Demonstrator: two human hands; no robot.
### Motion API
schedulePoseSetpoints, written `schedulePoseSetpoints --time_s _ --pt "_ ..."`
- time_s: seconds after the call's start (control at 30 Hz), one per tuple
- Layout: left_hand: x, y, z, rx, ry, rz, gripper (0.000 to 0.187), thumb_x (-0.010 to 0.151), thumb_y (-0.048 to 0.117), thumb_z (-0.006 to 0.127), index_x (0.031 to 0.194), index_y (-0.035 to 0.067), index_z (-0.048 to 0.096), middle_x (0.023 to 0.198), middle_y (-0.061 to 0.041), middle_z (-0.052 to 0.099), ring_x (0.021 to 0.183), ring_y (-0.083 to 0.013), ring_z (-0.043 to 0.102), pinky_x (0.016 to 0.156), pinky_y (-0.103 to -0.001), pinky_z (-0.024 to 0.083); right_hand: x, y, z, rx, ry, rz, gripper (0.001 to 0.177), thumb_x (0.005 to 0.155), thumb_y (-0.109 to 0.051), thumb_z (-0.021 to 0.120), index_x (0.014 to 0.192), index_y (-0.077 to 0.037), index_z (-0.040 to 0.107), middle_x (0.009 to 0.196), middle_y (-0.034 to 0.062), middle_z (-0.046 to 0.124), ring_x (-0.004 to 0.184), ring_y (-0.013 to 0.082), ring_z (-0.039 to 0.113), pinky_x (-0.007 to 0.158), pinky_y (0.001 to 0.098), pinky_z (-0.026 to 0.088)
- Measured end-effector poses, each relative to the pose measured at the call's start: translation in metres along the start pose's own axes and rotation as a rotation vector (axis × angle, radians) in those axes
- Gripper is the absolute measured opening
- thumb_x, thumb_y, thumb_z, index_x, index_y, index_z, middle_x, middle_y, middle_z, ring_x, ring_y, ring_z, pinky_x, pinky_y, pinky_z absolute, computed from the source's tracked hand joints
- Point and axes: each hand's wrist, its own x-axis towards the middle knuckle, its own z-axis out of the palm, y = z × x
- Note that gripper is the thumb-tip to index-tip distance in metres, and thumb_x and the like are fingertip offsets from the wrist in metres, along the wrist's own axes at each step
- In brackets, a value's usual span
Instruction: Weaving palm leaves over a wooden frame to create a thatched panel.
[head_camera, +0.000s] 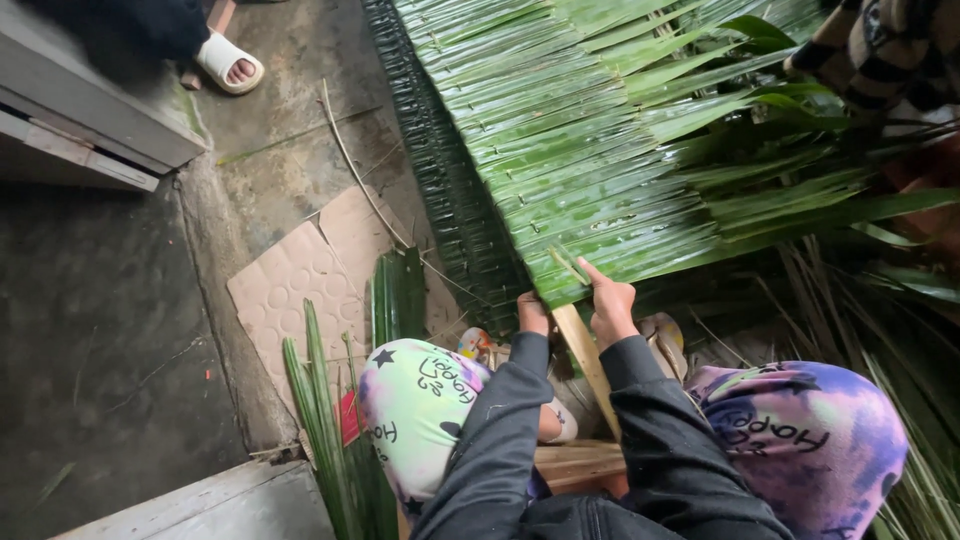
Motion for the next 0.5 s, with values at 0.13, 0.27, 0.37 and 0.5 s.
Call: schedulePoseSetpoints --time_s 0.13,0.27,0.37,0.5 --pt "0.015 -0.019 -0.017 0.361 -0.118 0.134 0.021 0.083 -0.017 0.061 0.095 -0.007 0.076 0.078 -0.022 0.073 0.088 -0.0356 0.074 0.082 -0.042 0.058 -0.011 -0.010 0.001 -0.005 0.006 -0.008 0.082 0.057 -0.027 0.109 0.106 0.021 0.064 0.102 0.0280 0.065 0.095 0.0213 0.059 0.084 0.0453 0.052" --pt "0.011 0.009 0.003 -0.137 0.076 -0.267 0.026 0.086 0.006 0.058 0.100 -0.010 0.072 0.085 -0.026 0.075 0.081 -0.0393 0.076 0.090 -0.046 0.056 -0.018 -0.015 0.003 0.032 -0.004 0.020 0.079 0.059 -0.026 0.108 0.106 0.020 0.064 0.101 0.0278 0.065 0.094 0.0229 0.061 0.082 0.0494 0.051" --pt "0.012 0.009 0.004 -0.131 0.090 -0.263 0.026 0.087 0.007 0.056 0.098 -0.010 0.072 0.084 -0.026 0.075 0.080 -0.0390 0.076 0.087 -0.046 0.057 -0.011 -0.011 0.006 0.040 -0.012 0.039 0.079 0.061 -0.025 0.107 0.108 0.020 0.063 0.102 0.0263 0.065 0.096 0.0238 0.063 0.082 0.0495 0.052" --pt "0.007 0.002 0.004 -0.130 0.118 -0.267 0.027 0.088 0.009 0.053 0.093 -0.009 0.072 0.081 -0.026 0.074 0.077 -0.0384 0.077 0.082 -0.046 0.059 0.025 0.019 0.001 0.034 -0.008 0.024 0.078 0.060 -0.026 0.108 0.107 0.019 0.065 0.103 0.0256 0.067 0.096 0.0246 0.065 0.081 0.0487 0.052"
